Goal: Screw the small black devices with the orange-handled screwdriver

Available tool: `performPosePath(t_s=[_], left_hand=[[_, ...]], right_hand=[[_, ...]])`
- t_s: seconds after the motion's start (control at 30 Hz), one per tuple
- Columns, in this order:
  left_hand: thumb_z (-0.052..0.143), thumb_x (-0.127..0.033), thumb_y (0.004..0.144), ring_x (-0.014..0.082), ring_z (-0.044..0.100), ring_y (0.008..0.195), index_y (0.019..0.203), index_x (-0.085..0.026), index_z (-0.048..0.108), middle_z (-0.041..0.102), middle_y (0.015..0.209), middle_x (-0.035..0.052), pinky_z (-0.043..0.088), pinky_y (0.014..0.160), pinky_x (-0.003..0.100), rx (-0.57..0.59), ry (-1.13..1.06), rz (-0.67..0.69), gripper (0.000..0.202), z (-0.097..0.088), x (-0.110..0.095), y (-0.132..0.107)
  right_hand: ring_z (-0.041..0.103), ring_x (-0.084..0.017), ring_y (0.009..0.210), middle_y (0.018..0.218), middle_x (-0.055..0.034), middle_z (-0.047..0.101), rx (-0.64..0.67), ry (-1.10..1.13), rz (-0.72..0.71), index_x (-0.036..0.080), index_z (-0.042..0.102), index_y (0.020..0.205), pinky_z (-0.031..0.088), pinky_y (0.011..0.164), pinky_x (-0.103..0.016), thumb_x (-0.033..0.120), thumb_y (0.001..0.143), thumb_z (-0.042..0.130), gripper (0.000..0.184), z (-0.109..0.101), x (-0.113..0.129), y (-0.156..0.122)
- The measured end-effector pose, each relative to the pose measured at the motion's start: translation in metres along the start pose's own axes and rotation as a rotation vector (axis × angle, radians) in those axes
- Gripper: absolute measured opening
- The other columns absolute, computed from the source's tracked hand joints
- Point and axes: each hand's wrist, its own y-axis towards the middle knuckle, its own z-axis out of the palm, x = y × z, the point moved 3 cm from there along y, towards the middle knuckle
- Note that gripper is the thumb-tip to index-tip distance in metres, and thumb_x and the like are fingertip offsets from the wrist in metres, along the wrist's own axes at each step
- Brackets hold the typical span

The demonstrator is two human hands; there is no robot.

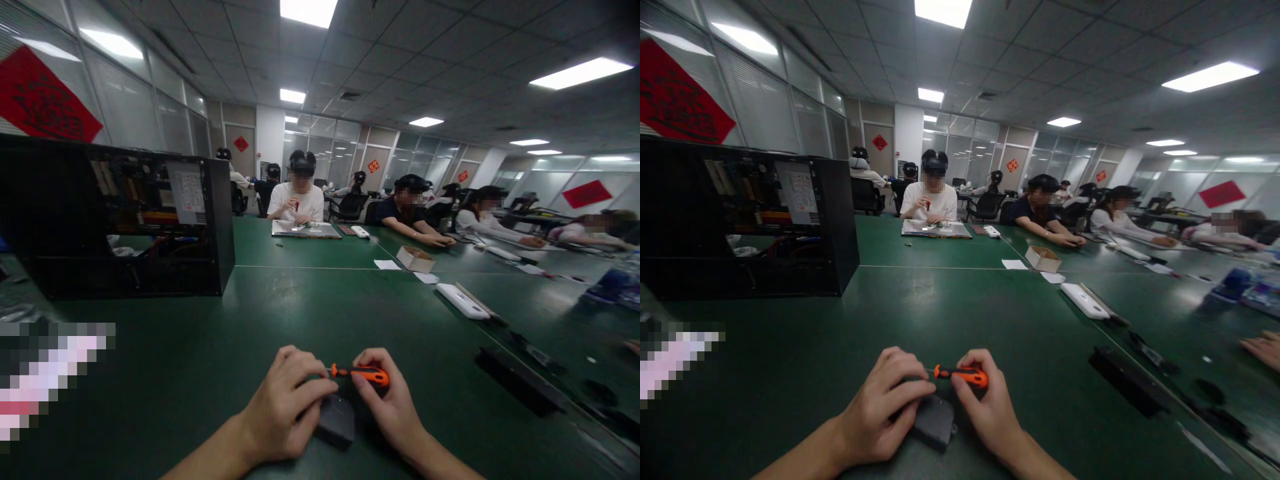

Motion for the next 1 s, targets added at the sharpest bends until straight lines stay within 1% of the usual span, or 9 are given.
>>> performPosePath(t_s=[0.07, 0.13, 0.2, 0.33, 0.5, 0.67, 0.73, 0.83, 1.0], left_hand=[[0.059, -0.014, 0.089, 0.0252, 0.065, 0.101, 0.123, -0.02, 0.06, 0.071, 0.111, 0.0105, 0.047, 0.09, 0.041, 0.046, -0.031, 0.054, 0.034, 0.005, -0.005, -0.001], [0.067, -0.028, 0.089, 0.0259, 0.068, 0.098, 0.124, -0.019, 0.061, 0.073, 0.113, 0.0105, 0.05, 0.084, 0.038, 0.153, -0.051, 0.009, 0.036, 0.014, -0.006, -0.002], [0.071, -0.038, 0.089, 0.0261, 0.07, 0.095, 0.121, -0.02, 0.063, 0.075, 0.112, 0.0093, 0.05, 0.08, 0.037, 0.217, -0.039, -0.038, 0.038, 0.02, -0.004, -0.003], [0.073, -0.043, 0.088, 0.0263, 0.071, 0.092, 0.119, -0.02, 0.067, 0.076, 0.111, 0.0096, 0.051, 0.078, 0.037, 0.191, -0.024, -0.072, 0.039, 0.024, 0.004, -0.005], [0.069, -0.041, 0.092, 0.0252, 0.07, 0.091, 0.115, -0.017, 0.071, 0.076, 0.105, 0.0118, 0.054, 0.078, 0.036, 0.11, -0.092, -0.036, 0.033, 0.021, 0.011, -0.005], [0.066, -0.044, 0.095, 0.0243, 0.07, 0.087, 0.114, -0.017, 0.072, 0.075, 0.104, 0.0109, 0.055, 0.075, 0.036, 0.133, -0.041, -0.017, 0.033, 0.018, 0.012, -0.001], [0.067, -0.043, 0.094, 0.0247, 0.07, 0.088, 0.115, -0.017, 0.071, 0.075, 0.105, 0.011, 0.055, 0.077, 0.036, 0.13, -0.05, -0.018, 0.033, 0.017, 0.012, -0.001], [0.072, -0.037, 0.091, 0.0247, 0.07, 0.092, 0.113, -0.016, 0.069, 0.075, 0.105, 0.01, 0.055, 0.082, 0.036, 0.138, -0.111, -0.079, 0.031, 0.018, 0.013, 0.0], [0.079, -0.035, 0.083, 0.0245, 0.07, 0.093, 0.11, -0.018, 0.067, 0.075, 0.102, 0.0075, 0.056, 0.085, 0.037, 0.164, -0.139, -0.215, 0.034, 0.02, 0.014, 0.001]], right_hand=[[0.064, -0.015, 0.066, 0.078, -0.0001, 0.065, -0.113, 0.006, -0.003, 0.024, 0.058, 0.096, 0.055, 0.06, -0.025, 0.035, 0.091, 0.065, 0.014, -0.01, -0.002, 0.005], [0.063, -0.015, 0.064, 0.08, -0.0007, 0.065, -0.184, 0.001, -0.052, 0.024, 0.057, 0.101, 0.055, 0.058, -0.025, 0.034, 0.092, 0.064, 0.015, -0.021, -0.002, 0.013], [0.061, -0.014, 0.061, 0.081, -0.001, 0.064, -0.236, 0.001, -0.125, 0.023, 0.057, 0.103, 0.053, 0.053, -0.025, 0.033, 0.093, 0.062, 0.014, -0.033, 0.001, 0.023], [0.059, -0.013, 0.06, 0.081, -0.0009, 0.062, -0.28, -0.014, -0.262, 0.023, 0.059, 0.11, 0.051, 0.051, -0.024, 0.029, 0.094, 0.059, 0.017, -0.048, 0.011, 0.042], [0.058, -0.013, 0.06, 0.079, 0.0, 0.061, -0.197, -0.118, -0.371, 0.023, 0.055, 0.132, 0.052, 0.055, -0.025, 0.026, 0.098, 0.051, 0.034, -0.04, 0.031, 0.053], [0.064, -0.015, 0.063, 0.083, -0.0029, 0.067, -0.004, -0.289, -0.62, 0.023, 0.047, 0.143, 0.054, 0.058, -0.027, 0.027, 0.098, 0.05, 0.045, -0.013, 0.053, 0.057], [0.065, -0.016, 0.065, 0.082, -0.0033, 0.068, 0.022, -0.302, -0.668, 0.023, 0.044, 0.146, 0.055, 0.06, -0.028, 0.027, 0.098, 0.049, 0.048, -0.006, 0.056, 0.058], [0.065, -0.016, 0.065, 0.083, -0.0037, 0.068, -0.031, -0.269, -0.65, 0.022, 0.043, 0.147, 0.055, 0.06, -0.028, 0.027, 0.098, 0.049, 0.049, -0.005, 0.054, 0.055], [0.063, -0.015, 0.063, 0.082, -0.003, 0.066, -0.202, -0.201, -0.53, 0.022, 0.048, 0.145, 0.056, 0.059, -0.029, 0.03, 0.098, 0.051, 0.047, -0.02, 0.042, 0.044]])
